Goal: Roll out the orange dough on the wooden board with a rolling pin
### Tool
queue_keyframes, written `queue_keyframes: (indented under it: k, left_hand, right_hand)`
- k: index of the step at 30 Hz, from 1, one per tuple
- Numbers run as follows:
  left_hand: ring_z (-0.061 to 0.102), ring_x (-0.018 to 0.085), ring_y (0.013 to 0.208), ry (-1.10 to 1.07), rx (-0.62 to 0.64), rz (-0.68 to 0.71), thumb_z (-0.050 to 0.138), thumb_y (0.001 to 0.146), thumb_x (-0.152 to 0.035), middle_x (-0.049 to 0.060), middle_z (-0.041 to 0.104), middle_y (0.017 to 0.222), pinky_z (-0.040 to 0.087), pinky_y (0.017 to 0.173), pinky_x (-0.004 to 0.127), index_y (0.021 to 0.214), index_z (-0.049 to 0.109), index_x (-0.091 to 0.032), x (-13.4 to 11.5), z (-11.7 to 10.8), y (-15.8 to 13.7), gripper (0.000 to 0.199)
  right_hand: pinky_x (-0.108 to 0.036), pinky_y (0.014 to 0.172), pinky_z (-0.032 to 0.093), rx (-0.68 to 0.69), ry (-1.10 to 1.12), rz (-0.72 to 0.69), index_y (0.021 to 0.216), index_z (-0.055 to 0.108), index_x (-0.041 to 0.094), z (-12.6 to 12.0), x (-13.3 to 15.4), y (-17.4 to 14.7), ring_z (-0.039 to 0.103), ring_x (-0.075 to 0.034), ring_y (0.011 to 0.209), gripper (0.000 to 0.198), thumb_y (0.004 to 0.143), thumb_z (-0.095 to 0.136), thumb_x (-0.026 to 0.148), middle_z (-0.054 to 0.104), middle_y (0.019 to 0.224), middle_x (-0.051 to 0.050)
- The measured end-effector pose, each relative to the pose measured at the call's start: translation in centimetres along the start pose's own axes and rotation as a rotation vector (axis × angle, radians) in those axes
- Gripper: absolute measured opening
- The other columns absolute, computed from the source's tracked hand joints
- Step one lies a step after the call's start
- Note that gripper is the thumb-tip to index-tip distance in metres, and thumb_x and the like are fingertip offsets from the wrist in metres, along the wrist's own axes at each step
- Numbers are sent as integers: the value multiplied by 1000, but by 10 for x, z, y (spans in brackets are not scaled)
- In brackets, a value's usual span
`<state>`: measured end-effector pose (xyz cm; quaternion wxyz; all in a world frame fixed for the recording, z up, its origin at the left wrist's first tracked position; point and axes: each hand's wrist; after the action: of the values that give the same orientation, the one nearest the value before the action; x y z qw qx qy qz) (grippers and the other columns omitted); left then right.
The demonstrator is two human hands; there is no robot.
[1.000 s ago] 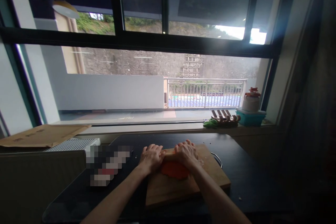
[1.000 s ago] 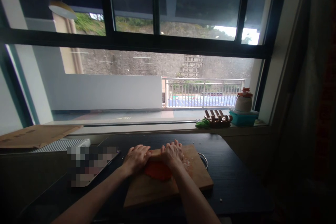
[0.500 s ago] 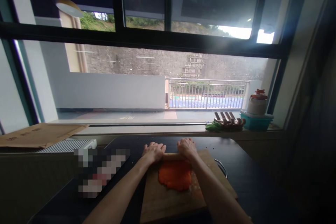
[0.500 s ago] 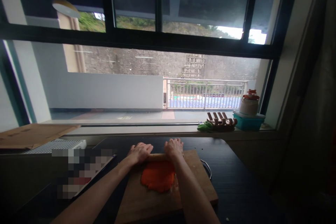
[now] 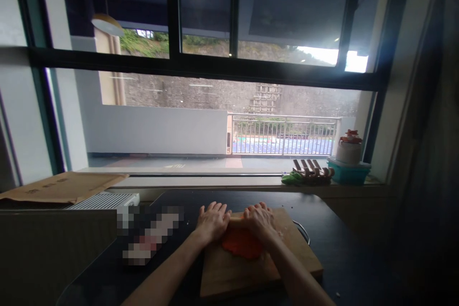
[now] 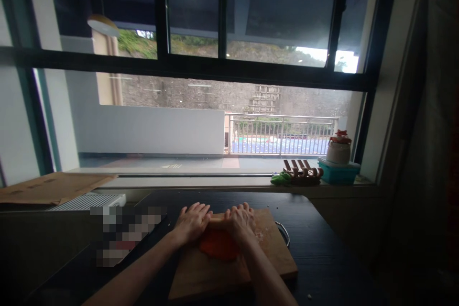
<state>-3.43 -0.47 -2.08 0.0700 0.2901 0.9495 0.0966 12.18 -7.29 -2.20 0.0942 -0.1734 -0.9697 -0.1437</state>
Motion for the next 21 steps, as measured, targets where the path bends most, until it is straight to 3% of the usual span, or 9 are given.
queue_keyframes:
  k: [3, 6, 9, 16, 21]
  left_hand:
    - [44, 29, 130, 7, 15, -37, 37, 98, -41, 9, 57, 134, 31, 107, 59, 123, 59, -26, 0, 5, 26, 37]
    - [57, 25, 113, 12, 40, -63, 56, 93, -40, 9, 57, 128, 48, 95, 50, 122, 56, -19, 2, 11, 49, 36]
    - [60, 22, 104, 16, 56, -83, 58, 91, -37, 8, 58, 124, 53, 87, 44, 122, 55, -18, 4, 14, 62, 36]
    - [58, 23, 109, 20, 64, -53, 58, 91, -38, 9, 57, 127, 50, 92, 47, 123, 55, -18, 3, 9, 47, 37]
    - [39, 29, 136, 22, 64, -14, 30, 99, -43, 8, 54, 140, 27, 109, 60, 126, 57, -27, 1, 1, 21, 42]
  right_hand:
    - [-41, 97, 37, 48, 0, 37, 106, 70, 19, -2, -2, 29, 50, -29, 120, 41, 95, 34, 35, 66, 119, -12]
    - [-42, 96, 38, 103, 3, 71, 111, 69, 17, -1, -6, 52, 51, -29, 120, 43, 93, 34, 34, 64, 123, -14]
    - [-42, 93, 40, 150, 12, 94, 114, 68, 15, 2, -9, 64, 53, -30, 118, 42, 91, 37, 32, 63, 123, -16]
    - [-43, 93, 39, 140, 27, 83, 111, 70, 15, -1, -7, 53, 55, -31, 114, 45, 92, 34, 36, 65, 120, -16]
    - [-41, 96, 36, 57, 16, 22, 102, 72, 19, -4, -1, 14, 52, -29, 116, 42, 95, 34, 36, 68, 113, -13]
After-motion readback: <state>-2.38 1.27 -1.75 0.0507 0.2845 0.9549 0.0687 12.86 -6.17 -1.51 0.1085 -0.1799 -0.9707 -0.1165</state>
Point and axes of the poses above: each hand's wrist, its own y-axis towards the middle knuckle, its own z-axis out of the palm, x = y × z
